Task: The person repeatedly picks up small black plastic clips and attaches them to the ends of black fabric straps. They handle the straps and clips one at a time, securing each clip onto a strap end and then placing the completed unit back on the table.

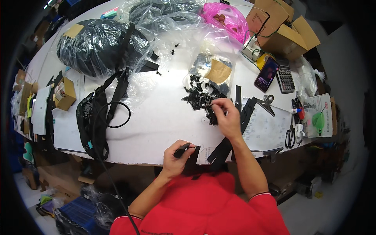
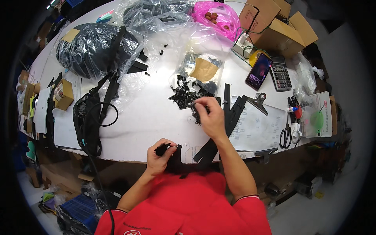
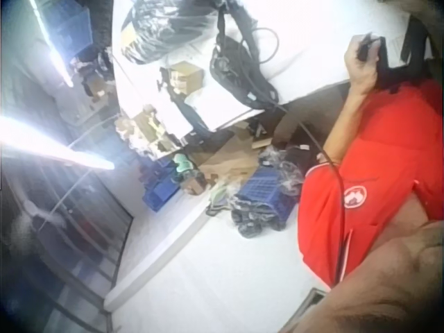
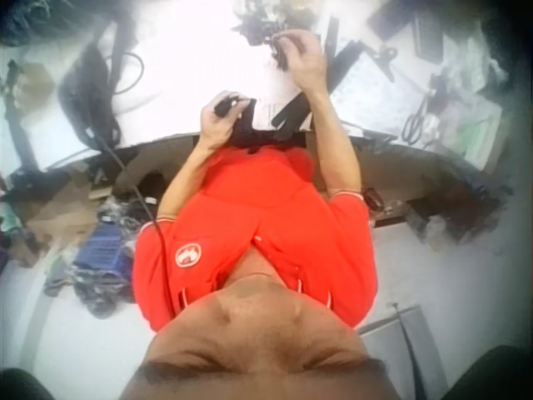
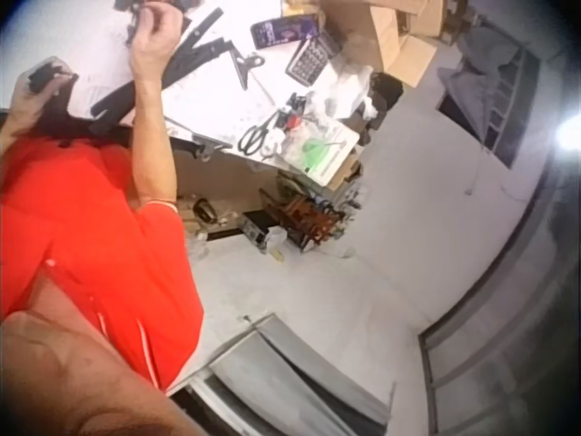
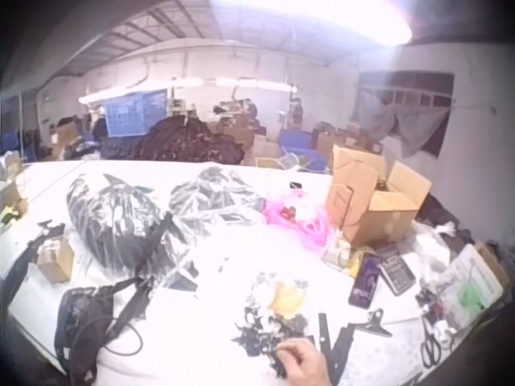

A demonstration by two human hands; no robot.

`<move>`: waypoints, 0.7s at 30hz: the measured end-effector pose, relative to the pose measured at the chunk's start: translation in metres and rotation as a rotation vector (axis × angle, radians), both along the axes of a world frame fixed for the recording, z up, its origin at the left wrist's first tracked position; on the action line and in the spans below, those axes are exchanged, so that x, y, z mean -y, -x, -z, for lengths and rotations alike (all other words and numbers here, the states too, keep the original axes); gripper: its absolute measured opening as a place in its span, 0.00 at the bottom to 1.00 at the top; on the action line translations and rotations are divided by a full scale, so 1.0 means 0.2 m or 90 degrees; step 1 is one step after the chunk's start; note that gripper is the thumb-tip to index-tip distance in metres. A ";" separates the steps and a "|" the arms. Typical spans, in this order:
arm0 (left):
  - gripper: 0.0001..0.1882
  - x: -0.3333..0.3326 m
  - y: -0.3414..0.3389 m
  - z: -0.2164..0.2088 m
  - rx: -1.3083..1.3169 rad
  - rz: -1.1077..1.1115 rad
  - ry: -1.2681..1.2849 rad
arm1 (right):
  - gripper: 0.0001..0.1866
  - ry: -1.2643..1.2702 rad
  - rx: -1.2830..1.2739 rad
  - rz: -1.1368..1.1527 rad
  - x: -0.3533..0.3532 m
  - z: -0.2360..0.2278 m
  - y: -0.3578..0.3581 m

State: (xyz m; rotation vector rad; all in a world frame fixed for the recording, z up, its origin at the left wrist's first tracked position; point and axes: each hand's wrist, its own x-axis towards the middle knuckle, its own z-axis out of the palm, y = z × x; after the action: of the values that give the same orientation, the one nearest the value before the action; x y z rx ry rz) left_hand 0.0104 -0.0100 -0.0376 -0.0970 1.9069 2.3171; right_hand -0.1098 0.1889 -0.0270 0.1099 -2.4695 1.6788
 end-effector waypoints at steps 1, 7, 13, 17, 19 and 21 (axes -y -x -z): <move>0.07 0.00 0.00 0.00 0.010 -0.004 -0.005 | 0.07 0.217 0.120 -0.009 -0.03 0.02 0.00; 0.06 0.01 0.02 0.00 0.092 0.019 -0.056 | 0.16 0.637 0.338 -0.064 -0.05 -0.08 -0.18; 0.06 0.01 0.03 -0.04 0.081 0.025 -0.049 | 0.09 0.563 0.306 -0.130 -0.07 -0.05 -0.33; 0.06 0.01 0.02 -0.05 0.071 0.019 -0.057 | 0.11 0.469 0.258 -0.218 -0.07 -0.07 -0.39; 0.07 0.01 0.01 -0.05 0.046 0.009 -0.050 | 0.10 0.434 0.265 -0.201 -0.06 -0.11 -0.41; 0.07 0.00 0.01 -0.07 0.006 -0.007 -0.035 | 0.10 0.419 0.264 -0.195 -0.05 -0.12 -0.43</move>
State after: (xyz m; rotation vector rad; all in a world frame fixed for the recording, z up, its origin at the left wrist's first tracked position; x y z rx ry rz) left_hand 0.0076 -0.0099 -0.0237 -0.1131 1.8425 2.3698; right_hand -0.0248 0.1990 -0.0023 0.0679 -2.0604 2.8013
